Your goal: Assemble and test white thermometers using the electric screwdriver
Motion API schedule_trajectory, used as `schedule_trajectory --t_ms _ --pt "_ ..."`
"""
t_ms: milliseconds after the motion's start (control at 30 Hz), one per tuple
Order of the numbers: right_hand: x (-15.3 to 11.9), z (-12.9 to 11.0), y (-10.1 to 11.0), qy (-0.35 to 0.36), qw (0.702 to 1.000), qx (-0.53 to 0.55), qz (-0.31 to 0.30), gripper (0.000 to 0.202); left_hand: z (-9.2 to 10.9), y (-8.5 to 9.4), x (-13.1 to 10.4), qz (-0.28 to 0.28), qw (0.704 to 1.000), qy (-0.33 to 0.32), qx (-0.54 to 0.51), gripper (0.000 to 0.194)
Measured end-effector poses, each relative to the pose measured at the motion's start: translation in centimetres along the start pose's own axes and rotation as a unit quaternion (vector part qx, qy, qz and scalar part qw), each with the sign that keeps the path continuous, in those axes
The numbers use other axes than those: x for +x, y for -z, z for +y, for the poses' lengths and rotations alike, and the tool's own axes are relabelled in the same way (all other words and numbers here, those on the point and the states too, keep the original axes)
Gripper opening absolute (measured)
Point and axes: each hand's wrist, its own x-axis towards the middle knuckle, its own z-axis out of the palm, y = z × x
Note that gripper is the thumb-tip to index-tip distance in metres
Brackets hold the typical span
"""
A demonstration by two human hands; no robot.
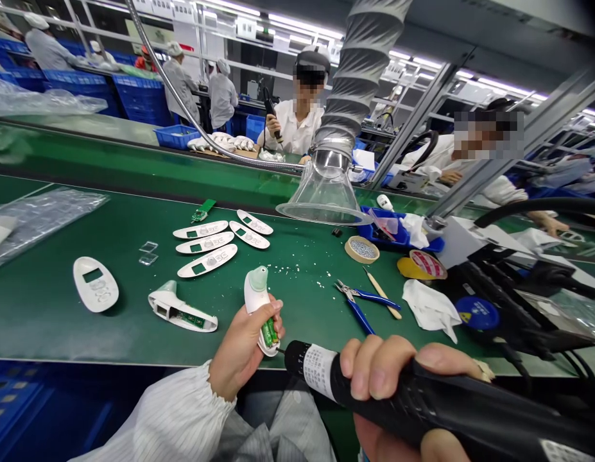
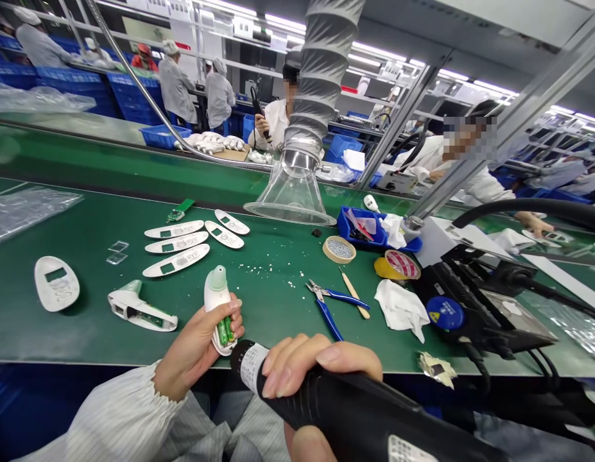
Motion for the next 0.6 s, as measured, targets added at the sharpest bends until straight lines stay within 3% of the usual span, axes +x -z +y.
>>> schedule_trajectory --t_ms 100,233,367,500,600 --pt "0.1 0.2 -0.2 -0.008 0.998 0.057 -0.005 0.022 -0.1 0.1 0.0 -0.005 1.000 -0.010 0.011 0.021" --pt "0.2 -0.1 -0.5 -0.042 0.999 0.029 -0.003 0.008 -0.2 0.0 0.0 -0.016 1.000 -0.009 0.022 0.020" --pt "0.4 -0.3 -0.3 -0.062 0.997 -0.022 -0.039 0.012 -0.2 -0.1 -0.1 -0.013 1.000 -0.004 0.028 0.020" --pt "0.4 -0.1 -0.3 -0.063 0.998 0.002 -0.029 0.007 -0.1 0.0 0.0 -0.014 1.000 0.003 0.026 0.019" --pt "0.3 0.1 -1.2 -0.040 0.999 0.011 -0.010 0.020 -0.1 0.0 0.2 -0.012 0.999 0.006 0.029 0.019"
